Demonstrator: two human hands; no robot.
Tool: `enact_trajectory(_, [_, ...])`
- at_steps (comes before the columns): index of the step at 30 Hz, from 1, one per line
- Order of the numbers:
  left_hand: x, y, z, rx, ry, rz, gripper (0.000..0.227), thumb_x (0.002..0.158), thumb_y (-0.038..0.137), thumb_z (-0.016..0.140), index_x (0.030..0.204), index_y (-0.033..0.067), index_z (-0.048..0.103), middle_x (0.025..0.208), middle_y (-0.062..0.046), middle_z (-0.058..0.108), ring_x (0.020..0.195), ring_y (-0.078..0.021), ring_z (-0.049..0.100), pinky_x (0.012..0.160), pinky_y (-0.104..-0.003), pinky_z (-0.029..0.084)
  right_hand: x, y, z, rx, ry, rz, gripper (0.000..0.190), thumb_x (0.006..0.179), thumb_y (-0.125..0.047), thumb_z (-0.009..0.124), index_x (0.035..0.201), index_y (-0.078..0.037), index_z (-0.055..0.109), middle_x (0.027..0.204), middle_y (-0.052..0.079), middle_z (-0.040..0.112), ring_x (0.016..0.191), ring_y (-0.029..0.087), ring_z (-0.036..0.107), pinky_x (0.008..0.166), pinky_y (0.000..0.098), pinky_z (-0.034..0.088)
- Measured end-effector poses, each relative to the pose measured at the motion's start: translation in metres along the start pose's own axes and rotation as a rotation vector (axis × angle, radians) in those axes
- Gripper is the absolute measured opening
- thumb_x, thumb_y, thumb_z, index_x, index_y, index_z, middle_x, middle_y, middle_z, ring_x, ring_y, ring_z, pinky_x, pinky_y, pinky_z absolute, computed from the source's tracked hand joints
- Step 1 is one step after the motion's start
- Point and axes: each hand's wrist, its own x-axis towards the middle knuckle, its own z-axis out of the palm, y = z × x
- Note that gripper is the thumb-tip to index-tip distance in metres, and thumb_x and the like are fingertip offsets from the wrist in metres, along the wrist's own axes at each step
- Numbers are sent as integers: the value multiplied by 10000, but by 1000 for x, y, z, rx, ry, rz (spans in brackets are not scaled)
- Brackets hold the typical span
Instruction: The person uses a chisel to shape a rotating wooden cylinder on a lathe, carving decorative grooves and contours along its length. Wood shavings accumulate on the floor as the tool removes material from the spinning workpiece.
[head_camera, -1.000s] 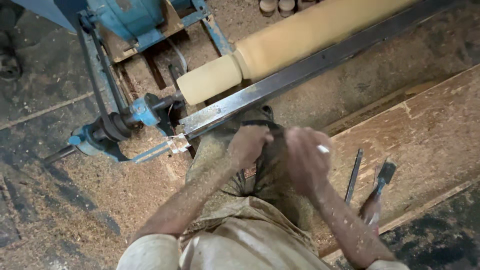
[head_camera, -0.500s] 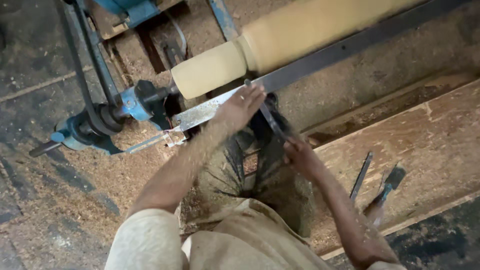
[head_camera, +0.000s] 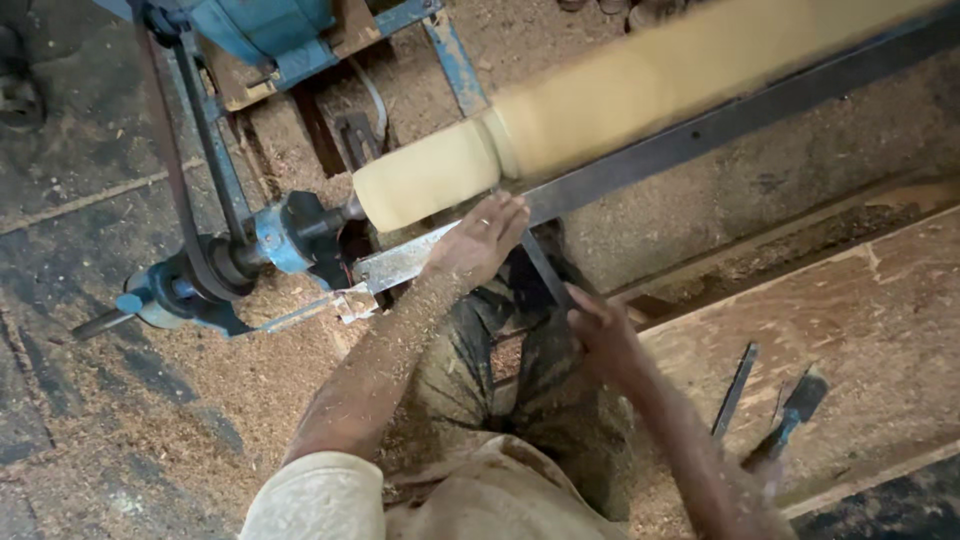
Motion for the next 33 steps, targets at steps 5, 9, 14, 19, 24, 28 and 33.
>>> enact_trajectory(5, [3,6,13,16,94,-144,593,1067,176,368,1627,42,224,1707,-118,292,1599,-261,264,1330,-379,276,-10,-18,28,375,69,355,494,977,-173,616,1470,-204,583,751,-63,582,584,83,483,479,268,378])
enact_trajectory(9, [5,-4,-2,-277,65,-57,578,988,122,428,1543,-6,332,1590,-206,393,1488,-363,358,1244,-456,331,-23,-45,34,631,19,394,503,989,-248,591,1489,-251,532,661,-20,531,478,88,428,406,252,336])
enact_trajectory(14, [4,-10,-31,-368,198,-64,517,993,118,468,1485,-42,454,1539,-231,483,1449,-405,452,1217,-451,357,-24,-71,47,609,60,362,504,1004,-223,562,1507,-201,533,625,-26,485,465,76,394,399,254,321])
enact_trajectory(19, [6,-9,-40,-435,205,-100,486,999,117,477,1463,-29,464,1528,-210,494,1449,-388,455,1236,-464,359,-23,-79,53,560,88,383,517,1003,-218,524,1520,-214,516,594,-24,461,440,83,356,387,264,318])
enact_trajectory(24, [9,-9,-25,-303,165,-61,518,961,137,477,1452,-27,476,1532,-210,489,1451,-364,441,1232,-464,299,-22,-51,56,423,81,380,506,1019,-233,488,1525,-251,495,671,-21,504,517,79,415,451,263,383])
enact_trajectory(28, [5,-4,-3,-119,190,-14,507,971,170,465,1445,-8,496,1525,-191,501,1441,-366,446,1241,-469,277,-14,-29,40,298,75,-23,450,1052,-171,544,1502,-149,545,807,-27,574,643,55,498,541,251,449])
enact_trajectory(33, [-2,6,13,-102,176,-53,481,994,204,454,1424,-3,517,1486,-199,529,1420,-380,467,1240,-497,287,-5,-27,-23,-10,-143,374,533,998,-203,575,1521,-308,550,618,14,463,481,129,336,447,316,303])
